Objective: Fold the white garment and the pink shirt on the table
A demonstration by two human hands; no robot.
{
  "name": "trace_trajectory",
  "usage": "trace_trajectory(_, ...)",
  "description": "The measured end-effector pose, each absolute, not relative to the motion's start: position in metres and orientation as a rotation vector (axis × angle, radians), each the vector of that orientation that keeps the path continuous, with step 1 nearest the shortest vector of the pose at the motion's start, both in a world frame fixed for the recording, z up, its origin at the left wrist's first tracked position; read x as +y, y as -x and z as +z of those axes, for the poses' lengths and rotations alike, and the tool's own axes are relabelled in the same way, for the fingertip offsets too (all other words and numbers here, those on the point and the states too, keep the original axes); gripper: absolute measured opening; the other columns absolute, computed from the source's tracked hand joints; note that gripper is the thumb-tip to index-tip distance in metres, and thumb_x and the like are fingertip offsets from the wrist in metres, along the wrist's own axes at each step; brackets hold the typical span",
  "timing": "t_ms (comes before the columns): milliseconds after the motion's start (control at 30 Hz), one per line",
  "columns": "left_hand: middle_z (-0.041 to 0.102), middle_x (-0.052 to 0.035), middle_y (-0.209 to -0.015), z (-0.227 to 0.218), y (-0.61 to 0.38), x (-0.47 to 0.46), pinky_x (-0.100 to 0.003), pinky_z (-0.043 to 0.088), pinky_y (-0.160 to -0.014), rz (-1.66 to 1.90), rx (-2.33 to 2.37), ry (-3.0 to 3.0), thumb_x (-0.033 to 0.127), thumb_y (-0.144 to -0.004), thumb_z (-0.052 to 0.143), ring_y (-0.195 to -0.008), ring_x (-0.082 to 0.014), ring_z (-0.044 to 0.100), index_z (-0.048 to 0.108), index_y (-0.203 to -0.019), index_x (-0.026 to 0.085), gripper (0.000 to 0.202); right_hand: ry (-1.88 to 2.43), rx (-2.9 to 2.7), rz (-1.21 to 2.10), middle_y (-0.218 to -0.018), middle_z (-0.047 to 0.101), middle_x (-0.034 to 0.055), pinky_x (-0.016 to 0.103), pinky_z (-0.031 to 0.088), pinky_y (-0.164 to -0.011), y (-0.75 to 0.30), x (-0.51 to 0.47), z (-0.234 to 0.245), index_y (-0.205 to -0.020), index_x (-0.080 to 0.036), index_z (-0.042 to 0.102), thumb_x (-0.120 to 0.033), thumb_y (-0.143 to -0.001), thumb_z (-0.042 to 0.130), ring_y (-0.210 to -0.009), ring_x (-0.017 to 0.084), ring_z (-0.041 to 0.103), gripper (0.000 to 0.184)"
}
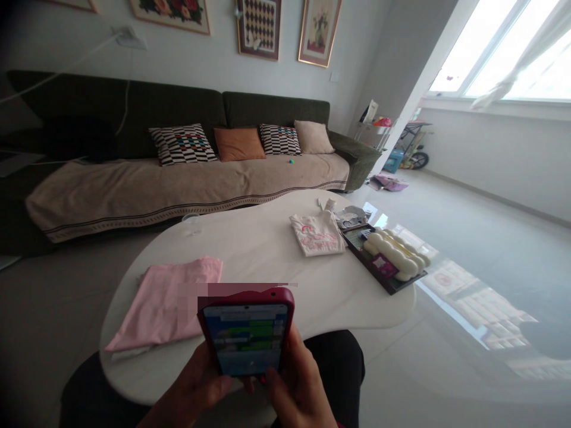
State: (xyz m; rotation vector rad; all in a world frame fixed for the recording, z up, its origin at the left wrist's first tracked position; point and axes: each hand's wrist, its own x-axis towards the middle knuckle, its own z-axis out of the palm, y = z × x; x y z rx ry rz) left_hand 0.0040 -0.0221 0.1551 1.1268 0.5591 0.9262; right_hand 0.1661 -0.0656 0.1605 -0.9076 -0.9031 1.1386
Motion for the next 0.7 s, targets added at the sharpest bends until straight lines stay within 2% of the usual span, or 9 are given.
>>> trace_trajectory(167,0.053,-0.0146,-0.131,0.152,-0.004,-0.021,-0.044,0.049,-0.088,0.912,0.533,-1.147,0.035,-0.081,0.062,-0.118,-0.0348,0.05,0.045,-0.132,0.02,0.055,0.913,-0.952,1.183,-0.124,0.062,0.005,0.028,0.048,-0.091,-0.168,-0.065,0.163,-0.129,-0.032,0.049,-0.033,-0.084,0.062,-0.111,0.019,0.059,0.047)
trace_trajectory(367,0.059,-0.014,-0.124,0.15,-0.003,-0.022,-0.044,0.049,-0.089,0.906,0.496,-1.144,0.035,-0.083,0.06,-0.115,-0.0331,0.053,0.044,-0.133,0.02,0.055,0.956,-0.965,1.169,-0.124,0.062,0.0046,0.029,0.049,-0.089,-0.169,-0.065,0.16,-0.131,-0.033,0.045,-0.034,-0.084,0.062,-0.11,0.021,0.061,0.05)
trace_trajectory(533,0.06,-0.0128,-0.124,0.159,-0.009,-0.02,-0.042,0.05,-0.083,0.872,0.449,-1.082,0.034,-0.081,0.061,-0.102,-0.0296,0.061,0.045,-0.133,0.022,0.056,0.915,-0.974,1.141,-0.122,0.063,0.0057,0.028,0.05,-0.088,-0.163,-0.062,0.169,-0.133,-0.032,0.042,-0.036,-0.086,0.059,-0.107,0.019,0.062,0.05)
trace_trajectory(633,0.059,-0.011,-0.126,0.169,-0.018,-0.02,-0.046,0.043,-0.095,0.871,0.367,-0.956,0.037,-0.079,0.061,-0.113,-0.0318,0.056,0.046,-0.133,0.023,0.058,0.99,-1.006,1.048,-0.127,0.057,0.0066,0.029,0.051,-0.086,-0.161,-0.059,0.174,-0.138,-0.034,0.029,-0.044,-0.083,0.061,-0.108,0.02,0.06,0.064)
trace_trajectory(700,0.057,-0.0102,-0.128,0.174,-0.026,-0.021,-0.048,0.036,-0.102,0.881,0.312,-0.861,0.04,-0.077,0.06,-0.122,-0.0332,0.048,0.046,-0.134,0.023,0.061,1.124,-1.058,0.907,-0.131,0.052,0.0083,0.033,0.048,-0.091,-0.162,-0.058,0.173,-0.137,-0.032,0.026,-0.052,-0.074,0.067,-0.116,0.024,0.055,0.078)
